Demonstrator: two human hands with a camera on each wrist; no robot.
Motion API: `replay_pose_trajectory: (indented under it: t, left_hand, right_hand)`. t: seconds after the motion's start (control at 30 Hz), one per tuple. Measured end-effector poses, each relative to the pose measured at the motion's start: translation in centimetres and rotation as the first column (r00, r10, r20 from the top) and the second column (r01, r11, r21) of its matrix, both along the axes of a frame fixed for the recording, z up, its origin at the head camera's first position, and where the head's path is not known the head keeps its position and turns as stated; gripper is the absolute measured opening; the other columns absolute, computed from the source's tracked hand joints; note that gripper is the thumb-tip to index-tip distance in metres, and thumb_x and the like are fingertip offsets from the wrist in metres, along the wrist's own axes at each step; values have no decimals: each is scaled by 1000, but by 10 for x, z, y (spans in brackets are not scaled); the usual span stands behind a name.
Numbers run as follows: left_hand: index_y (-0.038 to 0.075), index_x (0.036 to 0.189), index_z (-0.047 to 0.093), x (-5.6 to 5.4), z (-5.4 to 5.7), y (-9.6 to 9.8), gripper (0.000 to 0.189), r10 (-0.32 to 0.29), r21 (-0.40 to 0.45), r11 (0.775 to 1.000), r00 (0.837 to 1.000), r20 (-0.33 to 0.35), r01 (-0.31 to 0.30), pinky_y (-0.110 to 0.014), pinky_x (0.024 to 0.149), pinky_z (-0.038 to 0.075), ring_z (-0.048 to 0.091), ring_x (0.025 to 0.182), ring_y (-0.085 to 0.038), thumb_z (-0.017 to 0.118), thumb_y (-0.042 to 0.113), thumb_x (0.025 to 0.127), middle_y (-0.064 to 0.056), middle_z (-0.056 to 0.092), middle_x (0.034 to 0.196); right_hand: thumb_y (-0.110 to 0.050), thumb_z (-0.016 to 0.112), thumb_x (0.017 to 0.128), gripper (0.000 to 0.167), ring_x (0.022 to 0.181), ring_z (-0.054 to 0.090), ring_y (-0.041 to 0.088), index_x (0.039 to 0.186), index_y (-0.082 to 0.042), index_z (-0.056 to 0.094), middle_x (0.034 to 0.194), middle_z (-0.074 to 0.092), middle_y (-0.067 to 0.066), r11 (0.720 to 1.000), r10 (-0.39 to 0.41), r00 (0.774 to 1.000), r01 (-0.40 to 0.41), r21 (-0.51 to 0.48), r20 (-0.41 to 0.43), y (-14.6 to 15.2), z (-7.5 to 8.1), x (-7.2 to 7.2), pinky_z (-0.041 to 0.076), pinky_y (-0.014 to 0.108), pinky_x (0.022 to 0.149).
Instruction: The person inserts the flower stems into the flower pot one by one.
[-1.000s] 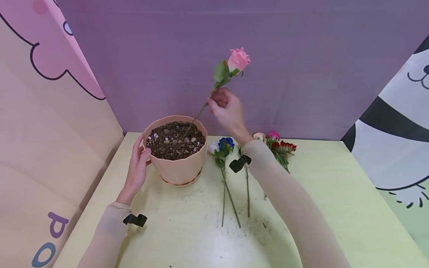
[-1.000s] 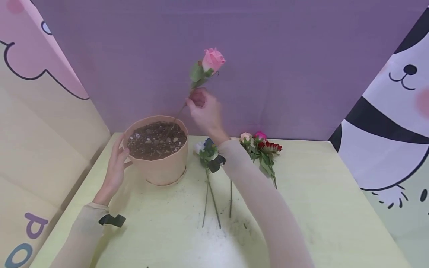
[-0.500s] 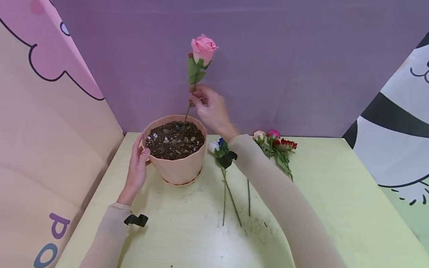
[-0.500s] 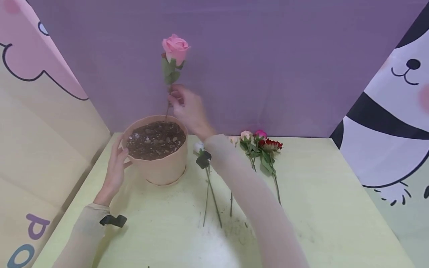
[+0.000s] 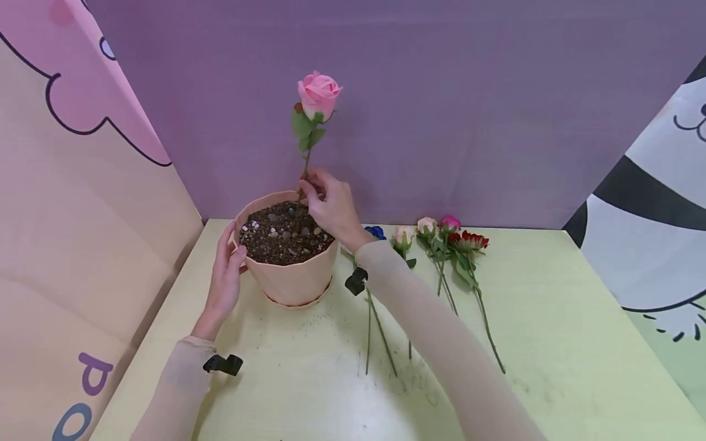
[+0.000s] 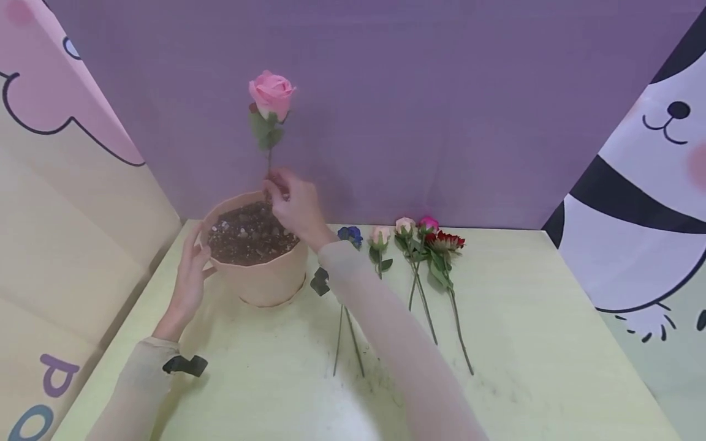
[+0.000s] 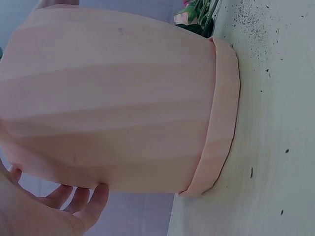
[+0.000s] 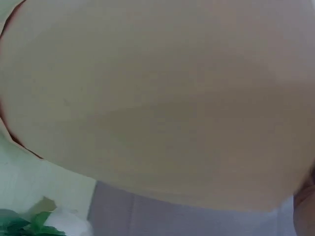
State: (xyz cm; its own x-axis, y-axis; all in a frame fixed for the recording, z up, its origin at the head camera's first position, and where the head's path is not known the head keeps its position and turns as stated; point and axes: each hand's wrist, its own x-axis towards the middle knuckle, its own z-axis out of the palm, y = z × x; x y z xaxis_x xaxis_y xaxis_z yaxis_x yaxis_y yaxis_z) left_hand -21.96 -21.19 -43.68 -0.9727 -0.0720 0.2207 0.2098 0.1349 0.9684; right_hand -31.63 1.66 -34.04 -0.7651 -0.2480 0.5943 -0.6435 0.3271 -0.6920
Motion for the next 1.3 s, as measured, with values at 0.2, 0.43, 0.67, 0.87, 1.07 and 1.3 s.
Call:
replay_pose_trajectory:
  t: [0.2, 0.43, 0.67, 0.87, 1.07, 1.3]
  left_hand:
    - [29, 173, 14, -1, 0, 0, 61, -3, 0, 1000, 1000, 3, 3, -40, 109, 44, 45, 148, -35, 34, 29, 115, -17, 31, 172]
    - [30, 173, 13, 3, 0, -4, 61, 8, -1, 1000, 1000, 1, -8, -40, 109, 41, 43, 150, -34, 33, 29, 115, -13, 26, 174]
    - [29, 172, 14, 1, 3, -3, 61, 18, -9, 1000, 1000, -5, -18, -34, 105, 43, 49, 140, -25, 32, 28, 114, -19, 34, 168]
    - [27, 172, 14, -1, 2, 0, 61, 5, -7, 1000, 1000, 6, -5, -40, 108, 43, 50, 138, -27, 33, 25, 113, -22, 36, 164]
    - [31, 171, 15, -1, 0, -1, 61, 21, -18, 1000, 1000, 8, -21, -39, 106, 43, 50, 135, -22, 31, 26, 113, -19, 36, 164]
    - [29, 172, 13, -4, 0, -1, 62, -5, -23, 1000, 1000, 15, 5, -41, 107, 43, 48, 139, -32, 30, 26, 112, -21, 33, 166]
  right_hand:
    - [-17, 58, 110, 21, 75, 71, 24, 112, -3, 72, 97, 81, 14, 1000, 6, 999, -4, 30, -53, -5, -10, 1, 54, 26, 69]
    - [-16, 54, 111, 21, 73, 68, 18, 106, -5, 70, 93, 78, 9, 993, -13, 990, 29, 116, -138, -11, -12, 2, 53, 31, 70]
    - [-18, 50, 113, 23, 70, 66, 16, 105, -10, 70, 89, 77, 3, 983, 18, 994, 1, 183, -104, -12, -9, 3, 49, 27, 64]
    - [-14, 50, 111, 22, 63, 61, 17, 100, -11, 69, 83, 75, 2, 973, -49, 985, 84, 214, -165, -8, -11, 5, 44, 29, 60]
    - [-17, 51, 112, 22, 60, 58, 18, 101, -10, 69, 79, 72, 2, 964, -79, 975, 128, 232, -208, -8, -12, 5, 45, 34, 60]
    - [-18, 53, 111, 22, 65, 65, 15, 102, -10, 72, 83, 76, 1, 959, -59, 986, 99, 267, -157, -6, -11, 5, 49, 31, 64]
